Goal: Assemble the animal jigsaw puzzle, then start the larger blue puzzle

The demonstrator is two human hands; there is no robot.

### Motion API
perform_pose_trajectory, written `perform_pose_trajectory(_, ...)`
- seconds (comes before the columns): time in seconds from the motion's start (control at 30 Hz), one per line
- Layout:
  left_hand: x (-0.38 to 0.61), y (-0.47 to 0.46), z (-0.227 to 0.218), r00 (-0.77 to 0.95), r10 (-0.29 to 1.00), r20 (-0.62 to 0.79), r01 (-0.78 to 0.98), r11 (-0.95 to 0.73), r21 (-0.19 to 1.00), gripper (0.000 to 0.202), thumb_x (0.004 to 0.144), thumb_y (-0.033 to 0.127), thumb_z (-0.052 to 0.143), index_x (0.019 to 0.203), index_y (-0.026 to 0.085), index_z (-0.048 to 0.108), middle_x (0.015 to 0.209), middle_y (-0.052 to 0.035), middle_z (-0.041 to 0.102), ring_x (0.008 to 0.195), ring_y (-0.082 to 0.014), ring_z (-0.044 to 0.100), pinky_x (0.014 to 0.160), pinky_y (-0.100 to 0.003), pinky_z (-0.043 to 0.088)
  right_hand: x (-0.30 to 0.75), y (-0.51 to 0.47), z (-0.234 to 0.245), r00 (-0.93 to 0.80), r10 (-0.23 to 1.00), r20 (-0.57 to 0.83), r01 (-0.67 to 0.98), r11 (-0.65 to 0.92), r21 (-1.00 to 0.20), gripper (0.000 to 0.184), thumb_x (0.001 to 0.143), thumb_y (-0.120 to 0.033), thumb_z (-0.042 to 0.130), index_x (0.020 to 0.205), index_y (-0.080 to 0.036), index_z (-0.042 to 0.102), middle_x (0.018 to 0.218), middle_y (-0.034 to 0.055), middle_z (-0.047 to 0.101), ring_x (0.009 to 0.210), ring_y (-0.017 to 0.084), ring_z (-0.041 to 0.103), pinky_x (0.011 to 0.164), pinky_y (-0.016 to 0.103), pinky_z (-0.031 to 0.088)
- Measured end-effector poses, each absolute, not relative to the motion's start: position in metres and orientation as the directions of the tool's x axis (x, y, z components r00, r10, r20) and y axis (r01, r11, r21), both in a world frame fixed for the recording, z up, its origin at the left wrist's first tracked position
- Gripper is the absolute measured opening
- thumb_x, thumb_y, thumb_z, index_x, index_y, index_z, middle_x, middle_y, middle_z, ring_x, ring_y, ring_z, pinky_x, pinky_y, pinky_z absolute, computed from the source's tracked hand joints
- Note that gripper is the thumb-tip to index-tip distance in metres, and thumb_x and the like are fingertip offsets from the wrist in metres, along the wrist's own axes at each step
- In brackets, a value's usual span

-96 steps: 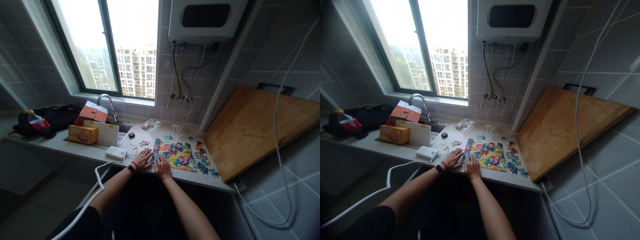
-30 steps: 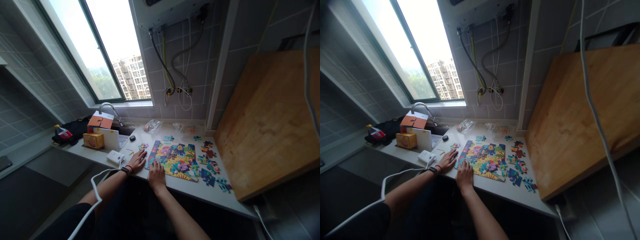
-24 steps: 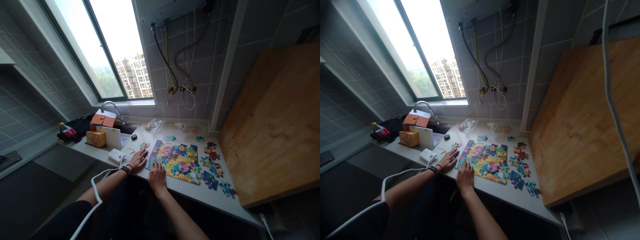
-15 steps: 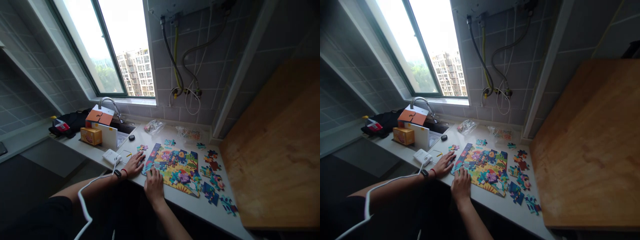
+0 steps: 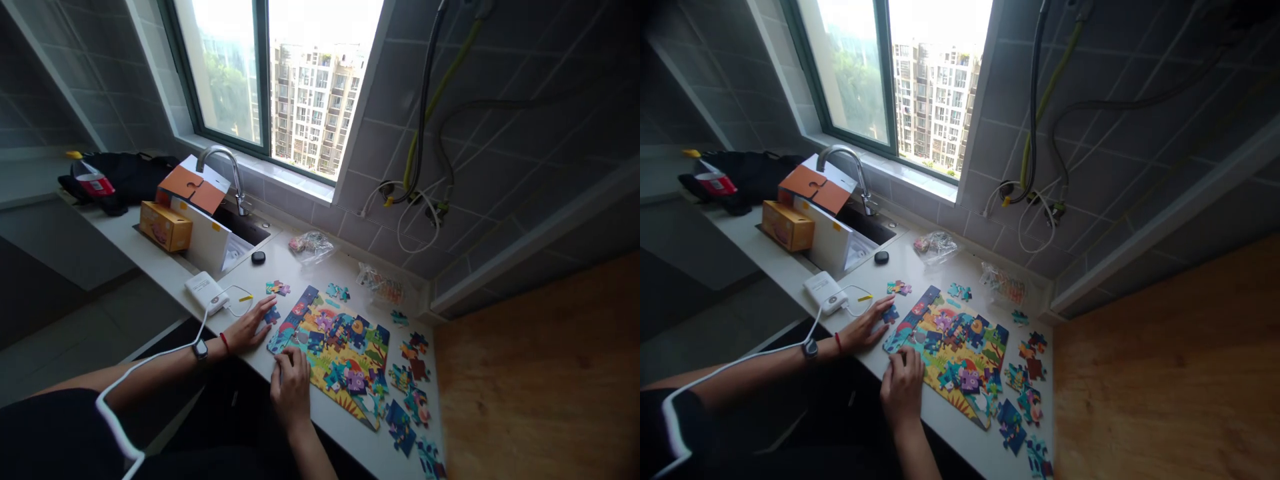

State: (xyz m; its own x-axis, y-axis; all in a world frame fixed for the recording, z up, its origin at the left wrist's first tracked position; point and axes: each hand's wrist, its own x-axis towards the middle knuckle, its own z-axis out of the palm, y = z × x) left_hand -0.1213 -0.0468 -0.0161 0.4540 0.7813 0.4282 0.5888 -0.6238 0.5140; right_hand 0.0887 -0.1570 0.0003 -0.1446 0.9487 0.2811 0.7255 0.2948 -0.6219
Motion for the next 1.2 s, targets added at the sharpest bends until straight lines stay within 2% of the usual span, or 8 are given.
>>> perform_pose_trajectory(0.2,-0.1198,-0.0468,-0.0174,0.401,0.789,0.465,0.542,-0.614,0.574,0.065,0.104,0.022,0.053,0.162,0.029,0.026,0.162,-0.0154,0.043,0.151,-0.0309,0.046,0.120,-0.053,0.048,0.0909,-0.1571,-0.0013,-0.145,0.944,0.296,0.689,0.311,-0.655,0.029,0.092,-0.006,0.050,0.104,-0.026,0.066,0.109,0.0078,0.064,0.102,0.025,0.063,0.093,0.043,0.053)
perform_pose_trajectory(0.37,-0.1207,-0.0457,-0.0195,0.353,0.812,0.464,0.430,-0.581,0.691,0.058,0.107,0.027,0.054,0.159,0.030,0.030,0.160,-0.0135,0.044,0.140,-0.0264,0.057,0.109,-0.044,0.060,0.0923,-0.1561,-0.0011,-0.160,0.939,0.303,0.701,0.324,-0.635,0.028,0.094,-0.006,0.050,0.106,-0.026,0.067,0.108,0.0084,0.065,0.103,0.025,0.064,0.094,0.042,0.053)
perform_pose_trajectory(0.53,-0.1219,-0.0453,-0.0186,0.318,0.817,0.480,0.473,-0.576,0.667,0.060,0.105,0.026,0.057,0.159,0.029,0.031,0.156,-0.0138,0.048,0.147,-0.0289,0.049,0.118,-0.049,0.052,0.0919,-0.1552,0.0015,-0.162,0.938,0.305,0.686,0.329,-0.648,0.027,0.096,-0.008,0.048,0.104,-0.025,0.067,0.107,0.0085,0.065,0.102,0.025,0.063,0.093,0.042,0.053)
perform_pose_trajectory(0.7,-0.1230,-0.0440,-0.0209,0.319,0.824,0.468,0.480,-0.566,0.670,0.058,0.105,0.025,0.056,0.158,0.029,0.033,0.158,-0.0134,0.045,0.148,-0.0294,0.048,0.117,-0.049,0.053,0.0901,-0.1555,0.0029,-0.152,0.943,0.297,0.693,0.316,-0.648,0.026,0.096,-0.007,0.049,0.104,-0.024,0.068,0.107,0.0078,0.065,0.102,0.024,0.063,0.093,0.039,0.052)
perform_pose_trajectory(0.93,-0.1239,-0.0427,-0.0195,0.309,0.813,0.493,0.456,-0.581,0.673,0.059,0.103,0.022,0.058,0.157,0.030,0.036,0.153,-0.0130,0.049,0.142,-0.0299,0.054,0.110,-0.048,0.058,0.0923,-0.1546,0.0041,-0.164,0.938,0.306,0.696,0.330,-0.637,0.025,0.094,-0.006,0.053,0.101,-0.023,0.070,0.105,0.0067,0.065,0.100,0.022,0.063,0.092,0.037,0.053)
perform_pose_trajectory(1.07,-0.1247,-0.0417,-0.0188,0.305,0.815,0.493,0.419,-0.580,0.698,0.059,0.102,0.019,0.058,0.156,0.029,0.038,0.150,-0.0139,0.052,0.128,-0.0270,0.064,0.103,-0.045,0.062,0.0942,-0.1565,0.0059,-0.178,0.927,0.329,0.678,0.358,-0.642,0.026,0.093,-0.005,0.054,0.102,-0.023,0.070,0.103,0.0072,0.065,0.099,0.023,0.064,0.090,0.038,0.054)
perform_pose_trajectory(1.2,-0.1248,-0.0405,-0.0198,0.310,0.804,0.507,0.427,-0.594,0.681,0.055,0.101,0.018,0.060,0.153,0.028,0.043,0.143,-0.0130,0.058,0.132,-0.0281,0.062,0.109,-0.048,0.058,0.0968,-0.1612,0.0064,-0.187,0.921,0.343,0.673,0.374,-0.638,0.027,0.093,-0.006,0.054,0.103,-0.024,0.071,0.104,0.0073,0.065,0.098,0.023,0.064,0.090,0.038,0.054)
